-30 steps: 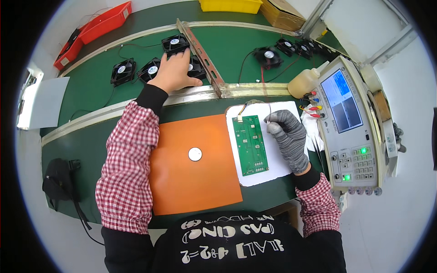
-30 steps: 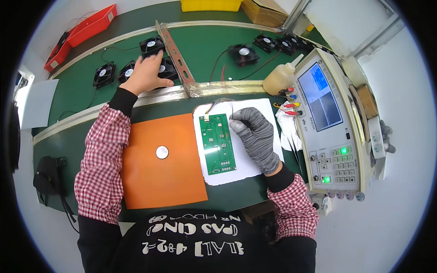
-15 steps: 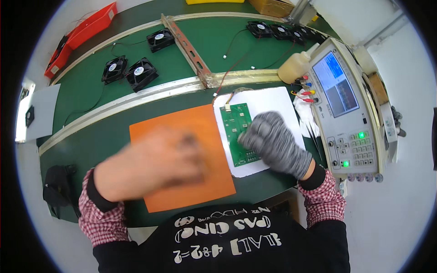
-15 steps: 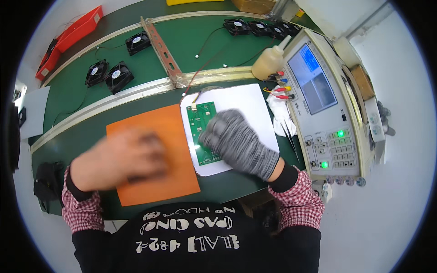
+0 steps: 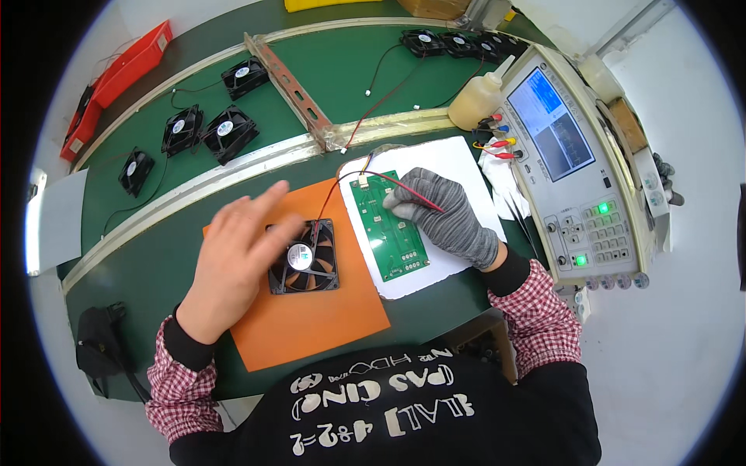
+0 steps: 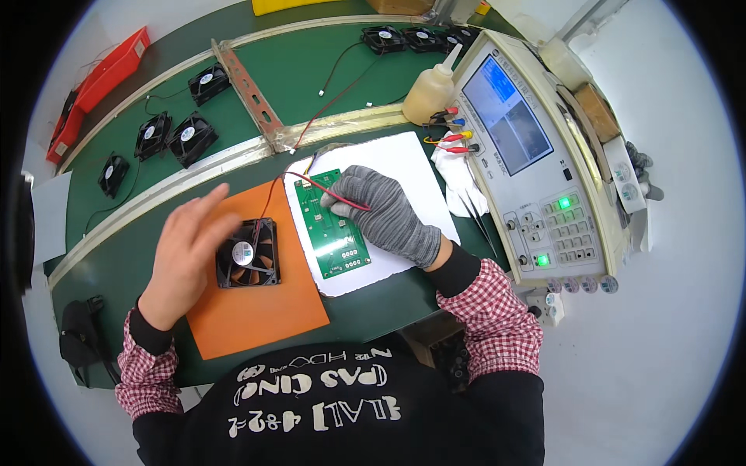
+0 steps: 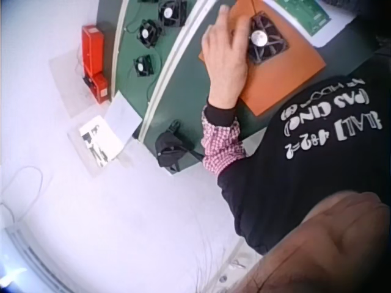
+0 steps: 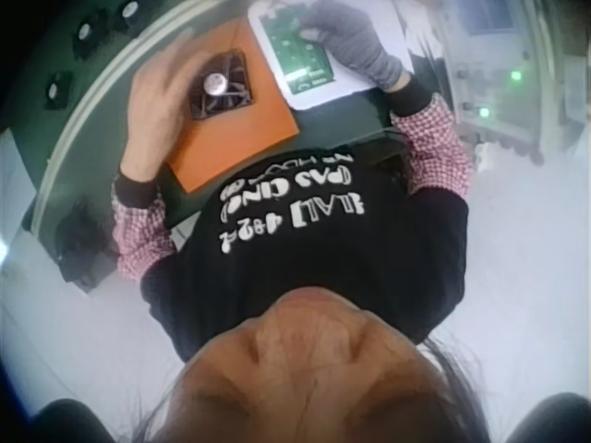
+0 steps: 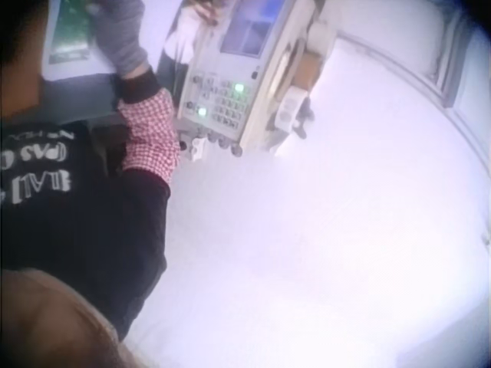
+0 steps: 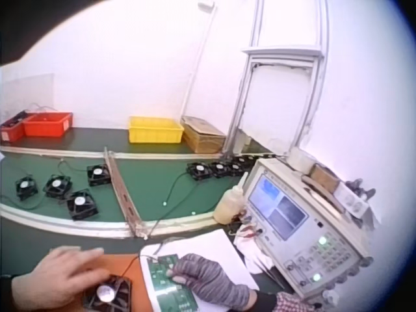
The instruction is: The person repeatedly picks up small black cooling fans from a green workbench and connects their wires to a green circuit board. After each connection, the person places the fan back on the table. The process is repeated for multiple fans throughout the clip.
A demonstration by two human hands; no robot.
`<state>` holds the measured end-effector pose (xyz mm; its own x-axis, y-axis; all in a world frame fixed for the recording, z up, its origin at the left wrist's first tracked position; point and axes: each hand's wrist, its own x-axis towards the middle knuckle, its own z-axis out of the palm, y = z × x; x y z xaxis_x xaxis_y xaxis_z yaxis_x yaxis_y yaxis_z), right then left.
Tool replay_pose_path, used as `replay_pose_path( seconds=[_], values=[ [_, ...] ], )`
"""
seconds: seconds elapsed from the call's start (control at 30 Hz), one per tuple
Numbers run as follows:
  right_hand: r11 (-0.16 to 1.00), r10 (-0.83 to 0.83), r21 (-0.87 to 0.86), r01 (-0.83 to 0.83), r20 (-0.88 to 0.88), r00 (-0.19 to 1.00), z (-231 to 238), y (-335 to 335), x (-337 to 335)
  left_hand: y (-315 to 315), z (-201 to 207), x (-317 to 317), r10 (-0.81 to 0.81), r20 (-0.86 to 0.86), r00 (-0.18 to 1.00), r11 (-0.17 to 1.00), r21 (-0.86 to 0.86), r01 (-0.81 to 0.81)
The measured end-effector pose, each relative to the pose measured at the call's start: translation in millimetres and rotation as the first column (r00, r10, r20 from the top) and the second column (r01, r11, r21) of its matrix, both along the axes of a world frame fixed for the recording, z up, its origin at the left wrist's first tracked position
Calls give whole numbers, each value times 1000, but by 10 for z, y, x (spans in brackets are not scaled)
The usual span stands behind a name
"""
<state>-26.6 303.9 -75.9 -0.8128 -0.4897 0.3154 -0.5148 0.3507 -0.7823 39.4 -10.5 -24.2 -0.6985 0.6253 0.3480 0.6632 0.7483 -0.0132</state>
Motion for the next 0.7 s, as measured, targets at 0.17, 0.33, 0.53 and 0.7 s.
replay_pose_path(
  seconds=[0.17,0.33,0.53,0.7],
  values=[
    [980,85,198,-20,-322,943,18,-12,-20,162,-98,95,-86,346,934,901,427,-75],
    [976,101,214,-45,-258,961,27,28,-48,205,-272,116,-35,369,929,940,326,-95],
    [911,178,394,-119,-117,977,189,-44,-127,200,-278,115,-34,335,942,928,360,-94],
    [996,75,57,-75,8,997,89,93,-96,196,79,321,-96,-333,938,990,62,124]
  ],
)
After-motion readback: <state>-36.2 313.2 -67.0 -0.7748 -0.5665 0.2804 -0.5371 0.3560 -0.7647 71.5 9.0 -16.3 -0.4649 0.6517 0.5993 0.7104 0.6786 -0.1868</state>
